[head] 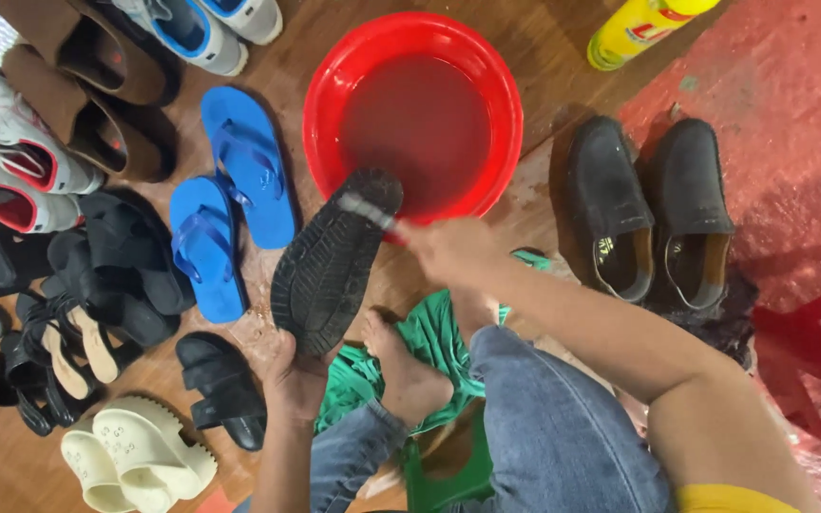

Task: The person scrubs the sole of a black shoe using a toothbrush and water from a red basin. They repeatedly dip the brush into the water and scrub the shoe's tread pattern while holding the shoe in their left hand.

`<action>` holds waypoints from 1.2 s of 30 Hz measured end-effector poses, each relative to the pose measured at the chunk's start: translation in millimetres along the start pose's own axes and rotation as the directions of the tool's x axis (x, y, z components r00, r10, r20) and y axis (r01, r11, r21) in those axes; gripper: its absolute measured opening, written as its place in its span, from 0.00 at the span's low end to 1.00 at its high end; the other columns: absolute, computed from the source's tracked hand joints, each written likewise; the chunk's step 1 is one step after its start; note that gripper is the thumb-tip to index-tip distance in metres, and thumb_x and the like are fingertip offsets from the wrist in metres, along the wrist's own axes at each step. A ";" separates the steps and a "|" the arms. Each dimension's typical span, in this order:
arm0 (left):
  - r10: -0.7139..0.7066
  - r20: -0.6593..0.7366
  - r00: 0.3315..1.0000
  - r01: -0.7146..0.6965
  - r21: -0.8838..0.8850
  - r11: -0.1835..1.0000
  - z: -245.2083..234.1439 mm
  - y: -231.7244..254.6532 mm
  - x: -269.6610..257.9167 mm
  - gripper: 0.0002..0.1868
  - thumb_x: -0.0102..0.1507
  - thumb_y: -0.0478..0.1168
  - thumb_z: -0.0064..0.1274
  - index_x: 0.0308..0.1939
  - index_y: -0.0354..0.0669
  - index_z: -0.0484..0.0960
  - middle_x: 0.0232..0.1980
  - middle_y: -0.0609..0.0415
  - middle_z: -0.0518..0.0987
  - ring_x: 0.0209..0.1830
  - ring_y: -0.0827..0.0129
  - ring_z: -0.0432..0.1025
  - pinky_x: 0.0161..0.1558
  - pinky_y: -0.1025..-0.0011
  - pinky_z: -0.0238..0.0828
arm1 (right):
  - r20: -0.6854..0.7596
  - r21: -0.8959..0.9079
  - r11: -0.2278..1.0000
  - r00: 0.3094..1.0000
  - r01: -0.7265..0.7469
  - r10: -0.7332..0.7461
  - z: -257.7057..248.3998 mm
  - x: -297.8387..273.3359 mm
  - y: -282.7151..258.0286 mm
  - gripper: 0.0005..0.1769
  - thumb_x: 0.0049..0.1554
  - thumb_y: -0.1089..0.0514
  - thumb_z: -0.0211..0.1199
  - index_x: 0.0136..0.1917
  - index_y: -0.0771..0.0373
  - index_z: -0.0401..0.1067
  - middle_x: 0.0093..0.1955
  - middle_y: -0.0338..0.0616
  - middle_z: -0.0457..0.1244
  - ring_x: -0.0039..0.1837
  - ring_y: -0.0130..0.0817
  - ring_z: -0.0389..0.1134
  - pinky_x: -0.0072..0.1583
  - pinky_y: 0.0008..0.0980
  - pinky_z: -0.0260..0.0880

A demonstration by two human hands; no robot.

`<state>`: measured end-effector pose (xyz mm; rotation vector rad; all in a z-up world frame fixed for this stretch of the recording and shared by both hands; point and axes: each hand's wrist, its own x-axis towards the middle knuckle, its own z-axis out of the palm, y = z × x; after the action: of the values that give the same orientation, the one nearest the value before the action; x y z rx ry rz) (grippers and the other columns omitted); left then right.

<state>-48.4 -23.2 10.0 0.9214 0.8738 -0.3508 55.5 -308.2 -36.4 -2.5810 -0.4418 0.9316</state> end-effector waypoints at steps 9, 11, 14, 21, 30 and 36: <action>0.154 0.038 0.987 -0.147 -0.138 0.980 -40.8 -30.0 28.8 0.24 0.67 0.51 0.50 0.65 0.48 0.77 0.65 0.51 0.79 0.59 0.41 0.76 0.58 0.30 0.72 | -0.342 0.116 0.987 0.937 0.112 -0.066 33.6 -1.7 7.6 0.22 0.67 0.44 0.43 0.69 0.34 0.69 0.35 0.48 0.68 0.44 0.52 0.74 0.48 0.51 0.75; 0.136 0.045 0.990 -0.128 -0.139 0.982 -32.7 -27.2 21.2 0.23 0.67 0.50 0.51 0.64 0.49 0.78 0.64 0.51 0.80 0.59 0.43 0.76 0.57 0.35 0.75 | -0.357 0.048 0.998 0.934 0.027 -0.008 45.7 16.9 36.7 0.22 0.66 0.44 0.43 0.70 0.31 0.67 0.34 0.44 0.66 0.42 0.48 0.74 0.46 0.49 0.75; 0.129 0.037 0.991 -0.123 -0.123 0.985 -33.8 -25.7 20.8 0.23 0.67 0.51 0.52 0.64 0.51 0.79 0.64 0.51 0.80 0.57 0.45 0.77 0.55 0.37 0.77 | -0.341 0.040 0.999 0.940 -0.006 0.019 47.7 4.8 22.4 0.21 0.65 0.43 0.43 0.70 0.30 0.66 0.33 0.43 0.66 0.42 0.46 0.74 0.46 0.48 0.76; 0.157 0.037 0.987 -0.149 -0.153 0.977 -39.3 -29.4 30.7 0.19 0.68 0.49 0.51 0.61 0.51 0.81 0.63 0.46 0.81 0.56 0.39 0.77 0.53 0.31 0.77 | -0.273 0.134 0.991 0.962 0.013 0.024 44.9 -17.1 22.9 0.18 0.65 0.42 0.46 0.66 0.29 0.66 0.35 0.43 0.68 0.44 0.48 0.74 0.49 0.50 0.76; 0.146 -0.016 0.989 -0.147 -0.178 0.973 -60.4 -20.7 37.3 0.20 0.69 0.50 0.50 0.63 0.51 0.80 0.64 0.47 0.80 0.57 0.39 0.76 0.55 0.26 0.70 | -0.266 0.098 0.995 0.963 -0.009 0.035 25.6 -11.8 64.8 0.17 0.63 0.44 0.48 0.61 0.32 0.74 0.34 0.44 0.70 0.43 0.49 0.75 0.49 0.49 0.76; 0.150 0.003 0.989 -0.149 -0.060 0.987 -58.0 -14.1 36.1 0.16 0.69 0.48 0.51 0.58 0.48 0.82 0.58 0.48 0.83 0.52 0.48 0.80 0.48 0.37 0.81 | -0.243 0.169 0.984 0.966 -0.051 0.092 32.2 1.3 47.3 0.22 0.63 0.43 0.48 0.69 0.25 0.68 0.41 0.47 0.71 0.49 0.50 0.74 0.55 0.49 0.75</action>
<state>-63.8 18.8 -43.5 0.9237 0.7988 -0.1978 43.1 -342.3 -80.7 -2.5332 -0.1953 0.6230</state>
